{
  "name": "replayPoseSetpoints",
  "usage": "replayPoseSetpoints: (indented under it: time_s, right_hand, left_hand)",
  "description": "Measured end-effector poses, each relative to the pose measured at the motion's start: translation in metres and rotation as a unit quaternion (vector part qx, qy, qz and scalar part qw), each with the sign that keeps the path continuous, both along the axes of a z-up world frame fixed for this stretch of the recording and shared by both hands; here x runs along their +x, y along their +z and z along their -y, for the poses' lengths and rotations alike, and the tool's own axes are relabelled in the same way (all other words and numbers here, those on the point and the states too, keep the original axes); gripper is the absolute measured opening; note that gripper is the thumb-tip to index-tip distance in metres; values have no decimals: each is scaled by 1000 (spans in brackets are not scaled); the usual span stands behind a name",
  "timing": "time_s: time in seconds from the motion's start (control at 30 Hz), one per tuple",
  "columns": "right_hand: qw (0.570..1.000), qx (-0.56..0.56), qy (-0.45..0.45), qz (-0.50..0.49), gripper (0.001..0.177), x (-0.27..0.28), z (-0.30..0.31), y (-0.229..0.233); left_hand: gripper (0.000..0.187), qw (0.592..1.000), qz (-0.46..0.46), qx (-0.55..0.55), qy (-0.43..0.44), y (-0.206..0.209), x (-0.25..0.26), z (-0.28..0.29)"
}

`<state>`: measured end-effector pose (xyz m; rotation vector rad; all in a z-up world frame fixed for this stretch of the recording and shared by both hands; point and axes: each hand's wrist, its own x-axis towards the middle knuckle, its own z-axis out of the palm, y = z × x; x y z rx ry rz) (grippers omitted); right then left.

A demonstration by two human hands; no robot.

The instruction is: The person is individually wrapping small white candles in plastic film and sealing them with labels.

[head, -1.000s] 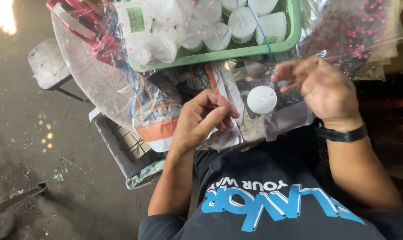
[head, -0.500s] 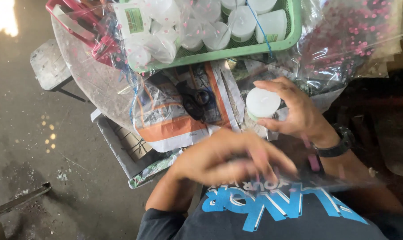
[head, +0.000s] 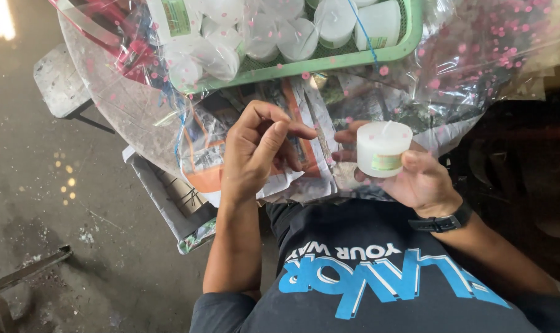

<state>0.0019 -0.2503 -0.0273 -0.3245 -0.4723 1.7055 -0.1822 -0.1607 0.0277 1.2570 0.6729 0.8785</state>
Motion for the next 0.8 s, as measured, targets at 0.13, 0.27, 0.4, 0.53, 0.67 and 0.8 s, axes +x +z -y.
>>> replayPoseSetpoints:
  time_s: [0.13,0.27,0.4,0.53,0.67,0.8]
  right_hand:
    - [999,0,3,50,74,5,6,1]
    - [994,-89,-3,67,76,9,12,9]
    - [996,-72,-3,61,84,11,13,9]
    - [995,-51,-7,84,91,11,13,12]
    - [993,-49,-12,109,83,10,13,18]
    - [992,-42,-10,115,72,10,14,19]
  left_hand:
    - [11,1000,-7,3,-4,2,-3,-4]
    - [10,996,-79,-35,14,5,-5,-7]
    - [10,995,-88,-37,32,4,-6,-8]
    - [12,993,-96,-47,42,3,-6,-8]
    - [12,993,-98,-56,44,2,-8,-7]
    - [12,993,-104,-54,19,0,-10,-7]
